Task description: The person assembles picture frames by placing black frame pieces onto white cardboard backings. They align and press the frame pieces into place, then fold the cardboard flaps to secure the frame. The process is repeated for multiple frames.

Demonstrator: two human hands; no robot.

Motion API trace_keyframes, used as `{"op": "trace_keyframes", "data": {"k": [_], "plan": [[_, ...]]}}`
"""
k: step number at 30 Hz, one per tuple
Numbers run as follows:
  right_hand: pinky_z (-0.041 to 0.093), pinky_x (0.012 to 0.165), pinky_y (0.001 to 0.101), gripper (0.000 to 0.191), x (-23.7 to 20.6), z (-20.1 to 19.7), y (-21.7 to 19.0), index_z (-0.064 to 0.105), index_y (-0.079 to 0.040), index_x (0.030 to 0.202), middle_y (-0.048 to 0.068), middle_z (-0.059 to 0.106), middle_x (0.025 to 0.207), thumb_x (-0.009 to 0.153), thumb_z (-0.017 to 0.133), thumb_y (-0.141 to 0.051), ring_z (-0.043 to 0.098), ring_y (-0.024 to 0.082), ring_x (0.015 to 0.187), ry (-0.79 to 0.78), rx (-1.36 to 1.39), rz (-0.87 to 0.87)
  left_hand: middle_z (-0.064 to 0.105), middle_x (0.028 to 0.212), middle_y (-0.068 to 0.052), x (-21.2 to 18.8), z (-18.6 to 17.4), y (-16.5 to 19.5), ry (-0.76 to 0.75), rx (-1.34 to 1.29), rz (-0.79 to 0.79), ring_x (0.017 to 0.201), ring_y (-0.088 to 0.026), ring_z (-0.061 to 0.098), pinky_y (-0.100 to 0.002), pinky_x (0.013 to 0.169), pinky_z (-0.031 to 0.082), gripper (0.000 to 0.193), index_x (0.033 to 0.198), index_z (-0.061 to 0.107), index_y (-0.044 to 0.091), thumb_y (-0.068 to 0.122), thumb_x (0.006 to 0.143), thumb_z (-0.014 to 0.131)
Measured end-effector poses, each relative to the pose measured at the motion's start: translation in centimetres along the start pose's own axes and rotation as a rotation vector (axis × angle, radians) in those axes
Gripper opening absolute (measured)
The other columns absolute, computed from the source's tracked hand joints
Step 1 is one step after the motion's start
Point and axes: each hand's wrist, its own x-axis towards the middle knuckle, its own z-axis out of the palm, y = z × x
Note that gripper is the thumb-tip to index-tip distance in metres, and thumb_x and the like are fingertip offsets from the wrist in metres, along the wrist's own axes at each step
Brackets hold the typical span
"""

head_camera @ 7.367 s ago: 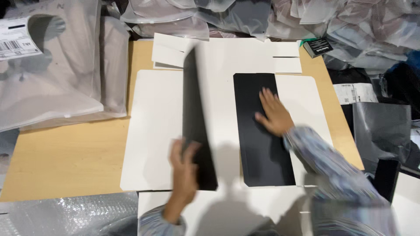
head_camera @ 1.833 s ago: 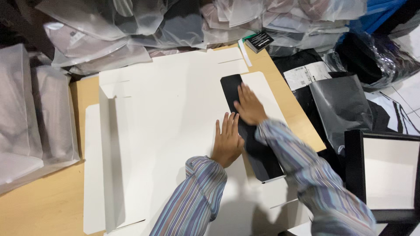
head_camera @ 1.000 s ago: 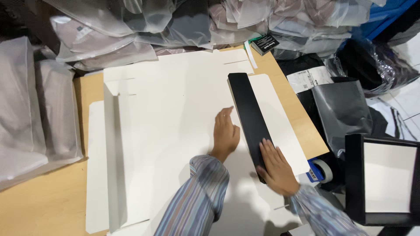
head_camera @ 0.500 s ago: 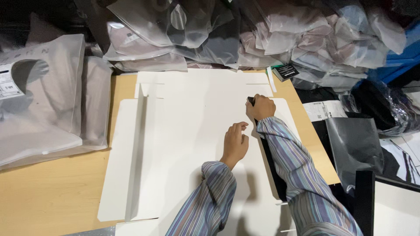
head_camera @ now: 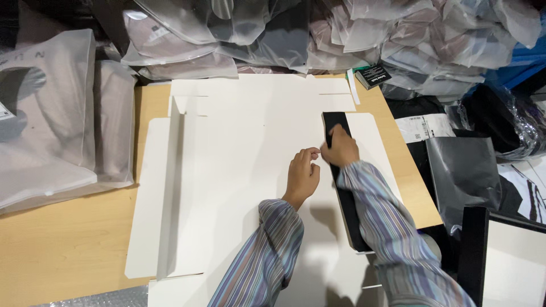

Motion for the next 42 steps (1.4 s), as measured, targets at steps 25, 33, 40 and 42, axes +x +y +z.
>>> {"op": "trace_keyframes", "data": {"k": [25, 33, 40, 42], "plan": [[0.056, 0.061, 0.0439, 0.022, -9.4, -3.5, -2.0, 0.072, -0.005, 0.083, 0.014, 0.072, 0.080, 0.081, 0.079, -0.026, 0.070, 0.035, 0.066, 0.023, -0.062, 0.217, 0.067, 0.109, -0.010, -1.3, 1.0, -0.1, 0.018, 0.022, 0.080, 0.105, -0.027, 0.062, -0.043, 0.094, 0.047, 0.034, 0.117, 0.062, 0.005, -0.001, 0.085, 0.055], [0.054, 0.060, 0.0457, 0.021, -9.8, -2.1, -3.3, 0.072, -0.004, 0.082, 0.015, 0.071, 0.081, 0.084, 0.079, -0.024, 0.069, 0.036, 0.065, 0.171, -0.088, 0.284, 0.065, 0.111, -0.010, -1.1, 1.2, -0.6, -0.061, 0.081, 0.038, 0.103, -0.026, 0.060, -0.043, 0.095, 0.046, 0.035, 0.119, 0.061, 0.005, 0.000, 0.085, 0.055], [0.056, 0.066, 0.0381, 0.016, -8.2, -1.9, -0.7, 0.081, -0.010, 0.084, 0.015, 0.074, 0.074, 0.079, 0.078, -0.025, 0.072, 0.032, 0.070, -0.005, 0.102, 0.642, 0.066, 0.111, -0.009, -1.0, 1.1, -0.4, -0.031, 0.085, 0.070, 0.105, -0.029, 0.059, -0.044, 0.093, 0.045, 0.036, 0.118, 0.062, 0.007, 0.000, 0.083, 0.056], [0.057, 0.068, 0.0337, 0.014, -7.4, -2.4, 1.0, 0.083, -0.013, 0.083, 0.009, 0.078, 0.078, 0.078, 0.073, -0.023, 0.076, 0.026, 0.074, -0.095, 0.280, 0.625, 0.066, 0.111, -0.008, -1.1, 1.2, -0.4, -0.009, 0.093, 0.112, 0.106, -0.029, 0.059, -0.044, 0.093, 0.045, 0.036, 0.118, 0.062, 0.007, 0.001, 0.082, 0.057]]}}
